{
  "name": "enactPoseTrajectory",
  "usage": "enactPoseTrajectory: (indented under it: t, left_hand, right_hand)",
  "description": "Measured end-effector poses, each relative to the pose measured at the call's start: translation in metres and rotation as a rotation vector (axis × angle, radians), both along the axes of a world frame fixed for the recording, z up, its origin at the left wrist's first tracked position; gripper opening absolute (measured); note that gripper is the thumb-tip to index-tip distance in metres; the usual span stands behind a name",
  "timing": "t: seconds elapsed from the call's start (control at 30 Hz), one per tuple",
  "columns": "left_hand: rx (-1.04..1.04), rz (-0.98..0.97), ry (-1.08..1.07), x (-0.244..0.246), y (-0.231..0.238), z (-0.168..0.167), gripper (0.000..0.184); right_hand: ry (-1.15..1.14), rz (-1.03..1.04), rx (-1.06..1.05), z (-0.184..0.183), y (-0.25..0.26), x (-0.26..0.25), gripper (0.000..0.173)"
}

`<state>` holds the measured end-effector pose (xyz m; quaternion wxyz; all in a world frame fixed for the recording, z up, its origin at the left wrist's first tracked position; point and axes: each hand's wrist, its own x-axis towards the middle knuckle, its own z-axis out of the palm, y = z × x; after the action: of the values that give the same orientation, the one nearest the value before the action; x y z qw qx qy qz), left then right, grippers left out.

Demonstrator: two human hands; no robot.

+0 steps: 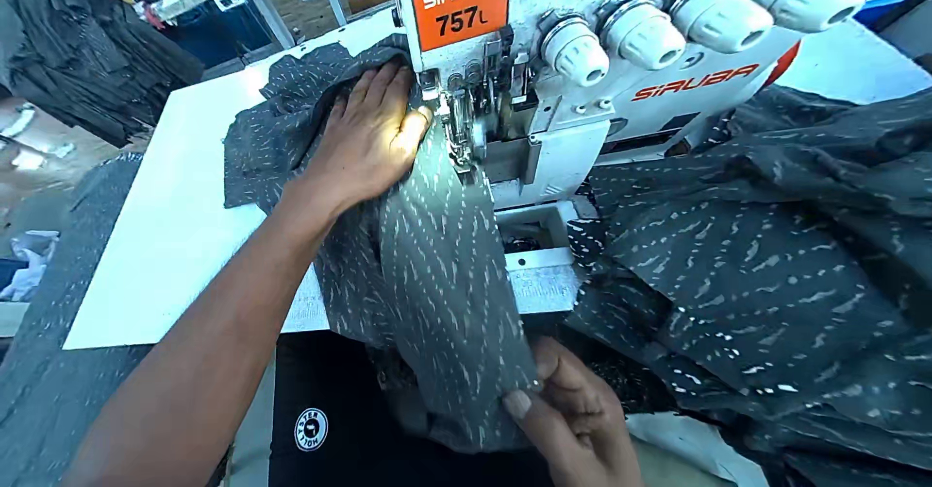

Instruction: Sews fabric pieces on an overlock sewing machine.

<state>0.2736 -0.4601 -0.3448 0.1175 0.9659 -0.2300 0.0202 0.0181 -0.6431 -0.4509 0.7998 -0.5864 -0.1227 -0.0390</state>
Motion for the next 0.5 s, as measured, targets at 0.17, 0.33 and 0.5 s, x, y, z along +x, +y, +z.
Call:
enactPoseTrajectory:
  t: [0.17, 0.33, 0.5]
  left_hand:
    - [0.09, 0.049, 0.094, 0.037, -0.005, 0.012, 0.068]
    - [0.117, 0.057, 0.091, 0.073, -0.005, 0.016, 0.063]
    - [0.161, 0.095, 0.086, 0.099, -0.005, 0.022, 0.064]
  right_hand:
    - [-0.044, -0.103, -0.061, 0.004, 0.005, 0.039, 0.011]
    - [-0.013, -0.114, -0.109, 0.021, 0.005, 0.069, 0.005]
    - [0.138, -0.113, -0.026, 0.029, 0.01, 0.086, 0.008]
